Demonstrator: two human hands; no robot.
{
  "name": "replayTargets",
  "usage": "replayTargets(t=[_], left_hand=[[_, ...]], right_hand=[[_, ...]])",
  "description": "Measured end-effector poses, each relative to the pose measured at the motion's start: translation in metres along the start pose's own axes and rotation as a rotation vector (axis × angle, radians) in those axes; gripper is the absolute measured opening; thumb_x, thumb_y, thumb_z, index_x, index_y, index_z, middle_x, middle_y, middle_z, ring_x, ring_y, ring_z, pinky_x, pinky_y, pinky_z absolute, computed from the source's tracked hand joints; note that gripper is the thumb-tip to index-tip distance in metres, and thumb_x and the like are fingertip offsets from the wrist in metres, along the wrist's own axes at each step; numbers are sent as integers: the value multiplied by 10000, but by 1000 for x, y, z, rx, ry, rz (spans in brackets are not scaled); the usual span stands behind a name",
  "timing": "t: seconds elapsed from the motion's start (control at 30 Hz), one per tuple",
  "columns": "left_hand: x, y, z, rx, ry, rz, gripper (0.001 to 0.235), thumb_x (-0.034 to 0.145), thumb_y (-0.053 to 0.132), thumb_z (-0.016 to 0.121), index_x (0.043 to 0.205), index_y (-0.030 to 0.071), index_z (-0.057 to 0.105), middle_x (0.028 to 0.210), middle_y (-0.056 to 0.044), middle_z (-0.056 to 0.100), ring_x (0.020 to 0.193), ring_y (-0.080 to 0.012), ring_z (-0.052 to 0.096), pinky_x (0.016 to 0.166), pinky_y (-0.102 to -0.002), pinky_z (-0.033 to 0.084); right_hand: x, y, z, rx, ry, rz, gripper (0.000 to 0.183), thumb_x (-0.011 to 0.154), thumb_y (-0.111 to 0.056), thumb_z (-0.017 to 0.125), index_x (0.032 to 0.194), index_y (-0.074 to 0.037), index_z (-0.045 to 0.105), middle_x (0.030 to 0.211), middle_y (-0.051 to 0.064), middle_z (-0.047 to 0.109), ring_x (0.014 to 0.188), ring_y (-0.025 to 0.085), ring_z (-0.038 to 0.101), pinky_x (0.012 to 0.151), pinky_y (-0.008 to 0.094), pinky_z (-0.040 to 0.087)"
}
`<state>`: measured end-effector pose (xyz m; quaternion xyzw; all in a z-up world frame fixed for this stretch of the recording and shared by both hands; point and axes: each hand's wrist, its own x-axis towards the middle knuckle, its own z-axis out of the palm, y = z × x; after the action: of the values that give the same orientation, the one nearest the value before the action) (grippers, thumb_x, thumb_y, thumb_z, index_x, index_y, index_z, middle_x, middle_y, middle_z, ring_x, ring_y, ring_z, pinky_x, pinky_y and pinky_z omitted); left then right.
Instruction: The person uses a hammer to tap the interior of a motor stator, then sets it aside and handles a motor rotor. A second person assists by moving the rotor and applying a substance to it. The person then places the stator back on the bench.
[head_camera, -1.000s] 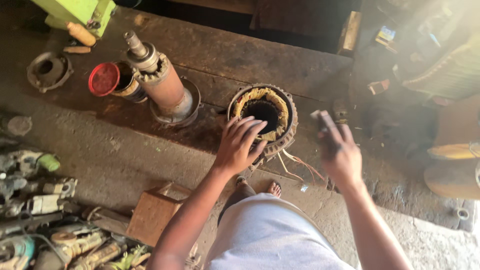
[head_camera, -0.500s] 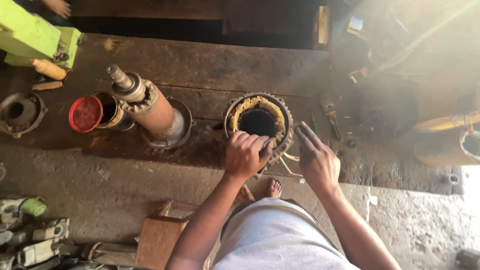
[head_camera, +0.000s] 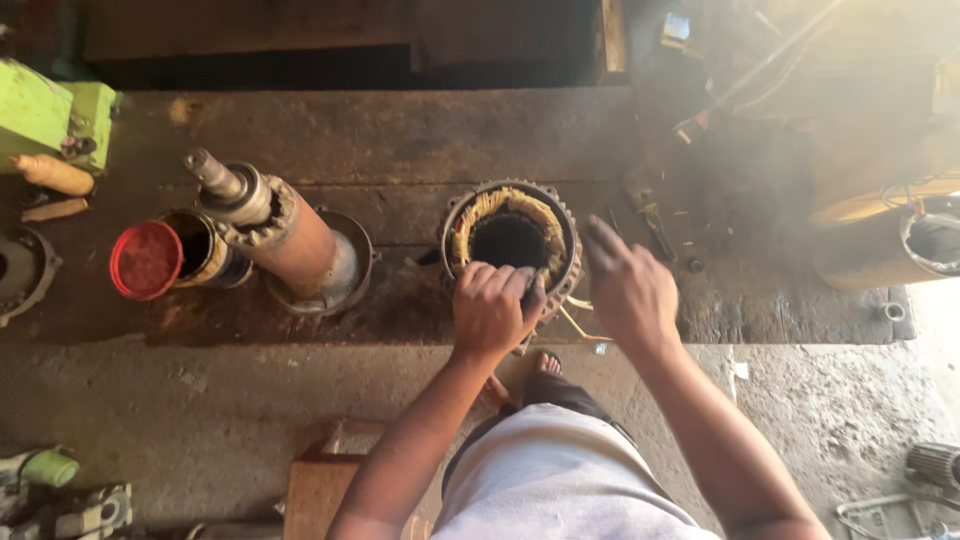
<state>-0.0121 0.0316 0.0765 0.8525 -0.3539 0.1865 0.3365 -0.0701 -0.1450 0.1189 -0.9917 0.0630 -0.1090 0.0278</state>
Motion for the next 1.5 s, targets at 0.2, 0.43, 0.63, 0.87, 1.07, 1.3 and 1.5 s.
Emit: replayTargets(t=[0.2, 0.43, 0.63, 0.87, 1.07, 1.3, 1.5], left_hand=[[-1, 1, 2, 11, 17, 9, 215, 933, 244, 664, 894, 48, 742, 787, -84, 688, 742, -280, 644, 852, -424, 486], [5, -1, 1, 13, 19, -14, 208, 928, 244, 657, 868, 63, 740, 759, -83, 678, 731, -289, 644, 835, -422, 488], [5, -3, -1, 12, 10, 2, 197, 933, 230, 645, 887, 63, 740, 777, -76, 685, 724, -272, 640, 822, -415, 481], [1, -1, 0, 9, 9, -9, 204, 924, 243, 654, 887, 62, 742, 786, -70, 696, 733, -265, 645, 863, -413, 480], [3, -2, 3, 18, 0, -12, 210, 934, 246, 660, 877, 62, 744, 768, -71, 693, 723, -264, 644, 850, -414, 480], [3, -1, 2, 8, 19, -34, 201, 930, 238, 666, 858, 64, 737, 764, -71, 691, 711, -265, 638, 829, -416, 485], [1, 3, -3, 18, 27, -27, 210, 918, 250, 676, 825, 66, 718, 742, -87, 666, 727, -277, 639, 836, -418, 496]], right_hand=[[-5, -3, 4, -94, -6, 8, 485, 857, -62, 599, 1314, -183, 705, 1436, -28, 623, 755, 238, 697, 634, 373, 605], [-8, -10, 4, -31, 41, 72, 489, 856, -92, 629, 1342, -112, 683, 1413, 33, 636, 771, 261, 724, 646, 386, 608], [-7, -13, 9, -38, -28, 126, 568, 814, -36, 607, 1368, -150, 656, 1424, 14, 627, 770, 250, 726, 633, 371, 602], [-4, -3, 6, -53, -46, 18, 543, 794, -33, 607, 1310, -170, 703, 1423, -8, 635, 760, 256, 703, 656, 387, 603], [14, 14, 7, -1, 19, -61, 382, 901, -130, 625, 1261, -203, 731, 1416, -44, 641, 795, 238, 705, 689, 388, 606], [29, 32, 18, -75, -60, -196, 429, 845, -90, 628, 1245, -197, 739, 1457, -17, 628, 765, 232, 723, 648, 371, 610], [44, 48, 21, 158, -22, -254, 339, 901, -155, 639, 1218, -234, 730, 1451, -43, 646, 842, 269, 740, 739, 394, 611]])
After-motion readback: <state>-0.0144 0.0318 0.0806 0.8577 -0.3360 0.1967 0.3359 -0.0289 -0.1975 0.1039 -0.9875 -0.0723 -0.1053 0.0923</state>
